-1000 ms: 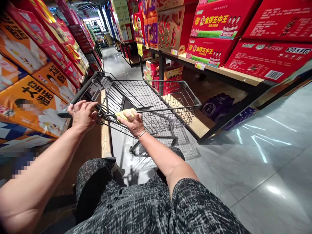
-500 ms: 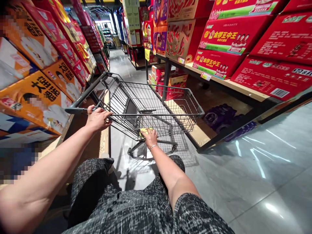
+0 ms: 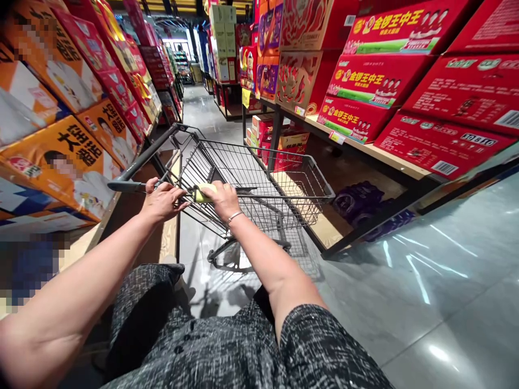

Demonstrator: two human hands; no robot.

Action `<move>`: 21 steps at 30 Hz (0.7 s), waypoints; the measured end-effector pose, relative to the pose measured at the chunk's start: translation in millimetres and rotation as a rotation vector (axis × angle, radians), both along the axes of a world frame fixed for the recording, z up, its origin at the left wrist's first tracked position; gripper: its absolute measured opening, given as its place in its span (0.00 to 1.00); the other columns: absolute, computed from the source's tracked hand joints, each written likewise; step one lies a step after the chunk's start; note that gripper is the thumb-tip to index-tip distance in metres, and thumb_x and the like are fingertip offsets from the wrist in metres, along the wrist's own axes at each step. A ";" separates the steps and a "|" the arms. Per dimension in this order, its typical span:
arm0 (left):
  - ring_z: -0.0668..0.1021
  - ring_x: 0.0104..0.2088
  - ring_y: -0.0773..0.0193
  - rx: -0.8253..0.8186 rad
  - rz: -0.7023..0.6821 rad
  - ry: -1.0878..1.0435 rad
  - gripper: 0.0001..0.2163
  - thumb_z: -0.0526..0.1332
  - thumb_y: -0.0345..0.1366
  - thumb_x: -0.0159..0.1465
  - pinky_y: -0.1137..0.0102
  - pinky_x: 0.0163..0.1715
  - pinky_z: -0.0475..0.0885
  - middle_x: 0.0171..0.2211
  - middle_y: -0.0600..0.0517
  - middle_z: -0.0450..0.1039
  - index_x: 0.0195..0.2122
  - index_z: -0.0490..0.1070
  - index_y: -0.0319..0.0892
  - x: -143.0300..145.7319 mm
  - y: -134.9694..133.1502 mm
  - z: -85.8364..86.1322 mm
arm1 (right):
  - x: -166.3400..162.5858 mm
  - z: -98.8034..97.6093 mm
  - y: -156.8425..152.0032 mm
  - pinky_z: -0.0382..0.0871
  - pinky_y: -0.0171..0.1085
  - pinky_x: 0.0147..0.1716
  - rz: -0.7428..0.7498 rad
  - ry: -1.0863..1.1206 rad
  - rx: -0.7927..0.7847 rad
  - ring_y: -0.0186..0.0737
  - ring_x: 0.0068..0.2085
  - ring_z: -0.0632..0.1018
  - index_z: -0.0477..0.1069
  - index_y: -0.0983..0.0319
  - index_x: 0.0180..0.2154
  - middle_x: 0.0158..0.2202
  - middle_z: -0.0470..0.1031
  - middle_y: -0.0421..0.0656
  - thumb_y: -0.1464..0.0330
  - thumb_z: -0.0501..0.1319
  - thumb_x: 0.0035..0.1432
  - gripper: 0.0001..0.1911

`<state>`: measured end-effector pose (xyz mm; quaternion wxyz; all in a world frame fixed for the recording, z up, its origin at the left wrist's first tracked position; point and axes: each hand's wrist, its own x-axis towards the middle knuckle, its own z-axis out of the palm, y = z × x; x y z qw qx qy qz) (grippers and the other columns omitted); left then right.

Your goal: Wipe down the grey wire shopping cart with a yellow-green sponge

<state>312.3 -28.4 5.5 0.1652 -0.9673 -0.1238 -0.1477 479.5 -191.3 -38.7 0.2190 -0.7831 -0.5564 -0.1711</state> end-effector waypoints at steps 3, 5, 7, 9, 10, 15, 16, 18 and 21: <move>0.70 0.47 0.53 -0.033 0.001 -0.035 0.18 0.50 0.49 0.68 0.50 0.61 0.43 0.34 0.53 0.76 0.39 0.75 0.46 -0.3 7.1 -5.7 | 36.6 -19.8 -43.6 0.60 0.40 0.46 -0.051 -0.031 0.019 0.44 0.48 0.67 0.72 0.45 0.56 0.58 0.68 0.41 0.72 0.52 0.68 0.23; 0.70 0.47 0.54 -0.072 -0.006 -0.058 0.15 0.51 0.46 0.67 0.50 0.60 0.42 0.34 0.54 0.76 0.38 0.75 0.47 0.9 11.5 -7.4 | 67.3 -31.0 -80.5 0.60 0.41 0.48 -0.125 -0.039 0.017 0.45 0.50 0.67 0.73 0.46 0.56 0.58 0.68 0.42 0.73 0.52 0.67 0.23; 0.70 0.47 0.53 -0.121 -0.011 -0.088 0.11 0.53 0.42 0.66 0.50 0.60 0.42 0.33 0.53 0.76 0.35 0.75 0.49 2.8 14.8 -6.9 | 98.7 -38.3 -118.8 0.61 0.42 0.50 -0.224 -0.037 -0.006 0.46 0.51 0.67 0.73 0.49 0.56 0.59 0.68 0.43 0.74 0.54 0.65 0.23; 0.71 0.47 0.53 -0.164 -0.025 -0.099 0.09 0.55 0.39 0.64 0.50 0.59 0.43 0.32 0.52 0.76 0.33 0.74 0.50 4.4 17.3 -4.5 | 125.3 -41.5 -153.3 0.62 0.42 0.50 -0.326 -0.023 -0.026 0.46 0.50 0.68 0.73 0.51 0.56 0.59 0.67 0.45 0.75 0.55 0.61 0.25; 0.71 0.47 0.52 -0.182 -0.030 -0.096 0.08 0.55 0.39 0.64 0.50 0.59 0.44 0.31 0.52 0.76 0.33 0.74 0.49 4.8 18.6 -3.0 | 135.4 -41.9 -167.5 0.63 0.42 0.49 -0.373 -0.014 -0.031 0.46 0.50 0.69 0.72 0.52 0.57 0.58 0.67 0.46 0.76 0.56 0.59 0.26; 0.70 0.49 0.53 -0.247 -0.052 -0.090 0.09 0.55 0.40 0.64 0.53 0.59 0.45 0.30 0.54 0.75 0.32 0.74 0.48 -0.9 30.7 1.8 | 146.4 -39.7 -196.0 0.64 0.41 0.48 -0.483 0.036 -0.067 0.47 0.49 0.69 0.69 0.53 0.59 0.57 0.66 0.47 0.78 0.55 0.53 0.33; 0.70 0.49 0.53 -0.246 -0.053 -0.096 0.08 0.56 0.40 0.63 0.53 0.59 0.45 0.30 0.54 0.74 0.32 0.74 0.48 -3.6 34.3 1.6 | 142.3 -39.7 -195.3 0.64 0.42 0.49 -0.479 0.041 -0.072 0.47 0.50 0.69 0.69 0.53 0.59 0.57 0.66 0.47 0.78 0.55 0.52 0.33; 0.70 0.48 0.53 -0.233 -0.039 -0.123 0.08 0.57 0.41 0.61 0.52 0.59 0.46 0.29 0.52 0.74 0.30 0.74 0.48 -10.6 41.3 0.3 | 131.3 -40.7 -192.3 0.64 0.42 0.49 -0.462 0.046 -0.070 0.47 0.50 0.68 0.68 0.52 0.60 0.57 0.65 0.47 0.78 0.55 0.52 0.34; 0.71 0.47 0.50 -0.297 -0.016 -0.179 0.08 0.58 0.41 0.59 0.49 0.59 0.44 0.27 0.50 0.72 0.27 0.73 0.48 -24.0 48.0 -2.4 | 113.6 -42.3 -187.5 0.64 0.43 0.50 -0.434 0.042 -0.040 0.47 0.50 0.67 0.69 0.52 0.59 0.57 0.64 0.48 0.78 0.55 0.52 0.33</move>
